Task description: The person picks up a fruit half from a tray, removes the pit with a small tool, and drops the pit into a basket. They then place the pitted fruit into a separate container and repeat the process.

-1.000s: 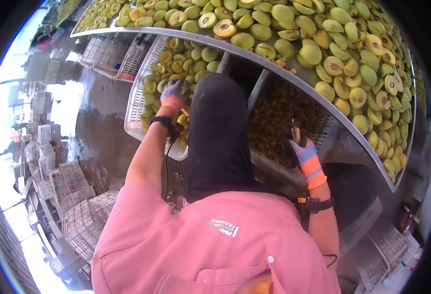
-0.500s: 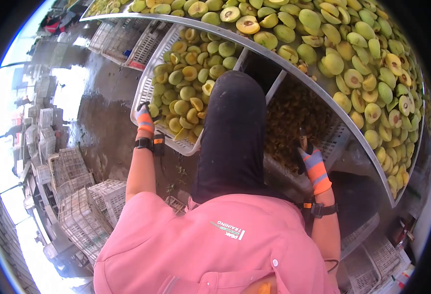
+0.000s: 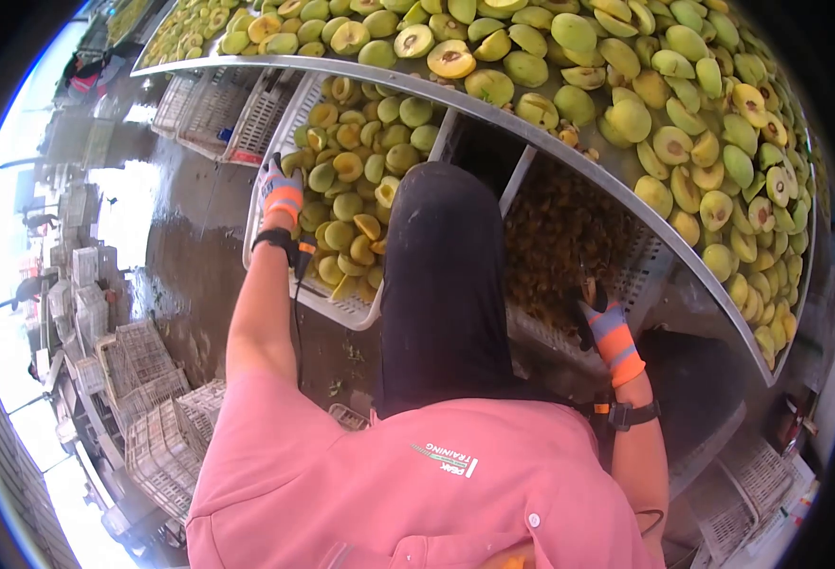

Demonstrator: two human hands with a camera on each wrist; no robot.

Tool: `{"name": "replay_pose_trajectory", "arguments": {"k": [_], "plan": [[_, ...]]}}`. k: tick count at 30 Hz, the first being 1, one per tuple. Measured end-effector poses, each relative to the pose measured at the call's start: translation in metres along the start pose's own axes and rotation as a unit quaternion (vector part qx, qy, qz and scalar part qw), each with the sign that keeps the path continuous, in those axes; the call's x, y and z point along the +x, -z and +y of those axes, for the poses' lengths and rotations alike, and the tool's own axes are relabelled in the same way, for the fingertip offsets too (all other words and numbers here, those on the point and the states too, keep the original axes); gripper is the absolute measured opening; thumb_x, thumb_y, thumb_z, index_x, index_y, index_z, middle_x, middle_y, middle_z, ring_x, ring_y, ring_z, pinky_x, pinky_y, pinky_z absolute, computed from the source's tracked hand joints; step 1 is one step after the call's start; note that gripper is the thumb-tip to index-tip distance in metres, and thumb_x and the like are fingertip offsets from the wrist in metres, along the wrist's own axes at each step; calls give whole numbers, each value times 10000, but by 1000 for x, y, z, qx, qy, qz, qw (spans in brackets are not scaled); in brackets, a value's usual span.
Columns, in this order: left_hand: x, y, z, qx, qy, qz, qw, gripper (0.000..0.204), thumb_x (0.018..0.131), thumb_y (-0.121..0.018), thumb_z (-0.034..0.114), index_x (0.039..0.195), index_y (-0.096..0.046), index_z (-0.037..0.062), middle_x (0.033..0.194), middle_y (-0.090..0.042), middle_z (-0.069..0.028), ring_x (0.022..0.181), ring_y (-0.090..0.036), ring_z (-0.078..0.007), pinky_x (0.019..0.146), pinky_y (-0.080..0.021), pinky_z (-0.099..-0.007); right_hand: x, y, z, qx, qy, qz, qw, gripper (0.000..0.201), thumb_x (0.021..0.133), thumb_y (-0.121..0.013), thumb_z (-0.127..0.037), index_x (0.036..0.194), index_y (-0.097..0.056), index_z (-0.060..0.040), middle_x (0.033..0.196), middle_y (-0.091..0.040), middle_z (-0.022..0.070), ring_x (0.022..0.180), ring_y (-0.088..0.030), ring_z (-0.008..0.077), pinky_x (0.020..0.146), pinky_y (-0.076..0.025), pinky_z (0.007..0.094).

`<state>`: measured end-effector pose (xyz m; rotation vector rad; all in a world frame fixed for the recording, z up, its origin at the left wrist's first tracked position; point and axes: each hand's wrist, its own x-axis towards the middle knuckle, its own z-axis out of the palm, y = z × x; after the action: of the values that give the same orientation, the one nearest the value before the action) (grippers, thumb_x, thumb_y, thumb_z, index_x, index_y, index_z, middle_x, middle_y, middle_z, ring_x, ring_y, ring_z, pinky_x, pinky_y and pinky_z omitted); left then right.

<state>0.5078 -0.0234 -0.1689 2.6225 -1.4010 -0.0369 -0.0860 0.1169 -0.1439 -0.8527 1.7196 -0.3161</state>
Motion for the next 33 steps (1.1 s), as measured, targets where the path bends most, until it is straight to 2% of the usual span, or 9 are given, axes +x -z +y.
{"name": "replay_pose_trajectory", "arguments": {"k": [8,9,13,16,19,21,23,29,33], "plan": [[40,-5,8,10,48,-112,992,569,788,-673,265,1300,-521,68,1232,-584,-226,1120,-573,-391,941,-471,-420,17,0,22,-3,22,8,1000,358,839,-697,-341,907,-605,-2,678,-597,54,563,-568,140,472,-420,299],[26,2,9,-125,-12,5,992,468,812,-651,259,1224,-571,53,1090,-659,-204,1017,-628,-366,873,-503,-415,14,-2,13,-6,9,-7,1000,358,842,-694,-345,904,-608,-3,677,-597,52,574,-569,138,482,-422,299],[38,-6,-20,-667,217,-216,679,334,888,-576,220,1194,-588,89,1101,-671,-105,980,-636,-239,832,-507,-373,-3,-5,-29,-17,16,-65,998,361,854,-678,-362,892,-620,-8,680,-602,52,590,-569,135,498,-426,300],[44,-49,-47,-448,-159,-187,860,330,929,-506,239,1218,-574,94,1179,-639,-79,1061,-598,-234,893,-473,-367,-6,-8,-33,-37,-9,-60,998,361,867,-661,-369,887,-629,-10,682,-605,55,591,-570,140,505,-433,304],[48,-59,-43,-318,-295,-154,888,360,956,-445,253,1259,-536,81,1244,-601,-89,1104,-569,-259,923,-451,-388,-8,-7,-31,-73,-7,-37,997,363,874,-651,-374,896,-629,-13,673,-598,61,583,-572,150,507,-441,311],[47,-50,-31,-516,-181,-271,793,375,954,-441,258,1265,-520,64,1228,-598,-120,1083,-572,-286,902,-461,-409,-6,-7,-28,-80,4,-32,996,367,875,-648,-377,905,-625,-12,663,-591,68,580,-579,161,504,-450,314],[45,-26,-16,-754,35,-404,517,385,952,-440,261,1262,-508,44,1199,-599,-152,1055,-578,-307,874,-473,-421,-2,-7,-20,-66,4,-34,997,372,875,-648,-377,912,-618,-8,653,-583,78,584,-593,173,498,-461,315],[47,-22,26,-740,109,-401,528,372,944,-460,288,1169,-539,3,1122,-615,-162,919,-633,-318,764,-513,-431,-9,-12,-33,-43,-33,-51,997,393,869,-653,-359,950,-607,23,679,-593,118,630,-633,235,494,-491,315],[39,-24,73,-507,66,-352,784,359,921,-478,320,1054,-617,16,920,-681,-161,749,-675,-357,631,-521,-458,5,-11,-5,-156,57,-36,985,334,873,-646,-298,1022,-629,1,713,-617,156,721,-651,267,589,-500,349]]}}
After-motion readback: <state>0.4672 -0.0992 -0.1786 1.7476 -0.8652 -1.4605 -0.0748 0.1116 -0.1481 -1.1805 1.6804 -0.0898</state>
